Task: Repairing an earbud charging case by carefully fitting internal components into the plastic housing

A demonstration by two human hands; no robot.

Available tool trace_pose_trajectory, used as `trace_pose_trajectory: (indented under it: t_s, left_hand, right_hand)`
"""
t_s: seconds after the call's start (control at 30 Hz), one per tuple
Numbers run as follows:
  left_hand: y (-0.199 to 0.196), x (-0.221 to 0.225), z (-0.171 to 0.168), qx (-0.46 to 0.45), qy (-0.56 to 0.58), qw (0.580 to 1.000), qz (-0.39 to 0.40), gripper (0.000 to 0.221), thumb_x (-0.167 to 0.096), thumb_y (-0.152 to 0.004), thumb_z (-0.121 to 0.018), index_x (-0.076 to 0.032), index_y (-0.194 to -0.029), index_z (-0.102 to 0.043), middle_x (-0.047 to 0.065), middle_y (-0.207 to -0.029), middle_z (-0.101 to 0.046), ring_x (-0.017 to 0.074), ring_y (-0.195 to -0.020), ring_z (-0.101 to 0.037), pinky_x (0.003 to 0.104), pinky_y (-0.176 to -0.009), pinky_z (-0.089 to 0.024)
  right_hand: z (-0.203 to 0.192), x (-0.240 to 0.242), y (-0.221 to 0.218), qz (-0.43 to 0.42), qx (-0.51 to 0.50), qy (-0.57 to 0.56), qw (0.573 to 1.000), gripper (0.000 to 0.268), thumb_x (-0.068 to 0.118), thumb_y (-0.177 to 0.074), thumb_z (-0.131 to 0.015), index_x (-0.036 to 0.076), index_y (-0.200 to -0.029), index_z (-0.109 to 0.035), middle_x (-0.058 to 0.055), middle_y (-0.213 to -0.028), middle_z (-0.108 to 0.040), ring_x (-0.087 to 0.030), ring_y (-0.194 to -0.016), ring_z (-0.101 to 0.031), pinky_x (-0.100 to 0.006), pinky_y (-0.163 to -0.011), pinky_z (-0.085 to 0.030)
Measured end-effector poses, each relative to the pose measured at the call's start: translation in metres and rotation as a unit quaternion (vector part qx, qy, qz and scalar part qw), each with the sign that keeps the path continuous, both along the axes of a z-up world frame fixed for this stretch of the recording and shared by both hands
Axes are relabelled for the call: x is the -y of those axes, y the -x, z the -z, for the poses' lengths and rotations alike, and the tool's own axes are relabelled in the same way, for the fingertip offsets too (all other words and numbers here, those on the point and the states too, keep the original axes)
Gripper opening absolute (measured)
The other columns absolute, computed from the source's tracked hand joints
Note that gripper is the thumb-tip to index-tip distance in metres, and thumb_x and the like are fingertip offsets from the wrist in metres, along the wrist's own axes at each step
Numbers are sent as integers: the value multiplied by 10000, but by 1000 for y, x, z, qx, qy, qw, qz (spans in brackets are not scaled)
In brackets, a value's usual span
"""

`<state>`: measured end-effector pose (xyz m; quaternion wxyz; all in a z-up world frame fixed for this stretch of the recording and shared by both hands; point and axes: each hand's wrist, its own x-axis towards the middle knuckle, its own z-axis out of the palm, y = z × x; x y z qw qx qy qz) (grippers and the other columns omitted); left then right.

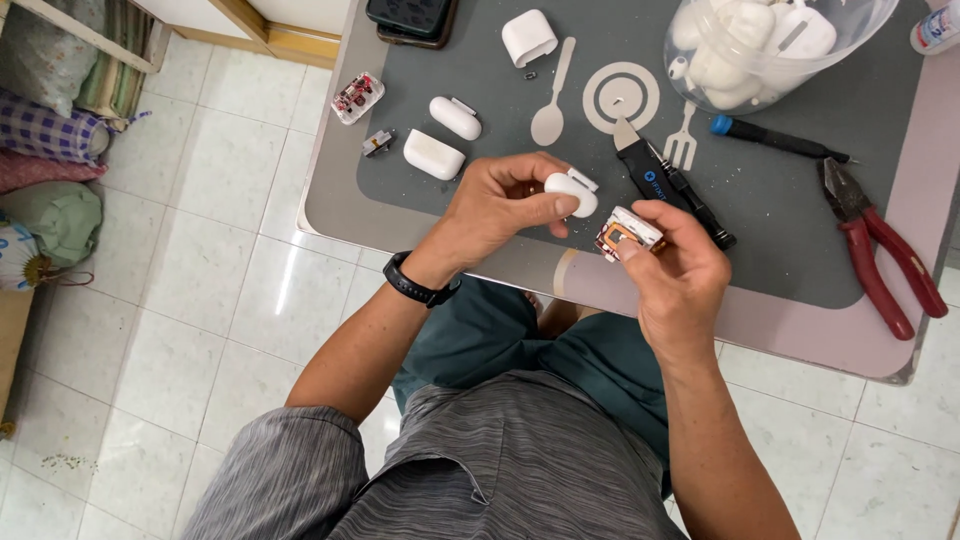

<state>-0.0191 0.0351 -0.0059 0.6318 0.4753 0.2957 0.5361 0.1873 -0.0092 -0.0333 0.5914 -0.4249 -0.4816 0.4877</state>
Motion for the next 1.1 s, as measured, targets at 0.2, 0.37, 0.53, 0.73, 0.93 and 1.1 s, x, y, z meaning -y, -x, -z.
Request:
trace_pose_trajectory:
  t_s: [0.2,0.37,0.53,0.73,0.93,1.1]
  left_hand:
    - [2,0,0,-22,9,999,24,151,37,-866,-774,75,-988,-693,192,-919,-729,233,-873,-745,315,-642,-672]
    - [13,-9,6,-84,-39,996,19,185,37,-859,-790,46,-1020,-700,174,-874,-728,192,-842,-726,312,-664,-660]
    - [15,-8,-10,-115,-54,992,22,210,26,-863,-798,18,-1059,-721,132,-858,-723,138,-837,-693,298,-694,-635]
    - [12,-8,-19,-120,-34,991,42,186,15,-882,-793,16,-1059,-738,95,-847,-719,102,-853,-641,293,-725,-601]
    - [9,-9,-34,-107,14,989,101,315,8,-857,-821,59,-1149,-712,200,-879,-740,207,-745,-739,298,-574,-651]
    - [5,-13,-32,-147,13,983,112,469,37,-859,-801,97,-1288,-621,229,-925,-722,196,-724,-728,302,-561,-670]
  right_hand:
    - [-10,4,7,16,-40,28,999,453,-70,-832,-793,-56,-1235,-588,-129,-1041,-645,-130,-957,-621,-241,-821,-543]
    - [6,-2,-1,10,-66,33,997,501,-62,-845,-797,-28,-1288,-566,-150,-1045,-659,-145,-910,-645,-271,-773,-590]
    - [6,-3,-2,2,-77,20,997,538,-101,-869,-763,-31,-1356,-545,-192,-1020,-672,-179,-838,-670,-325,-682,-654]
    - [7,-2,-3,1,-81,16,997,578,-90,-854,-769,-19,-1380,-539,-172,-1001,-680,-156,-805,-667,-287,-674,-653]
    - [7,-2,-5,-20,-75,7,997,590,-118,-867,-758,-30,-1405,-531,-219,-1038,-680,-173,-839,-662,-296,-676,-646]
    - [18,-4,-8,-27,-74,16,997,614,-115,-845,-767,-36,-1408,-535,-220,-1028,-680,-187,-821,-663,-305,-678,-645]
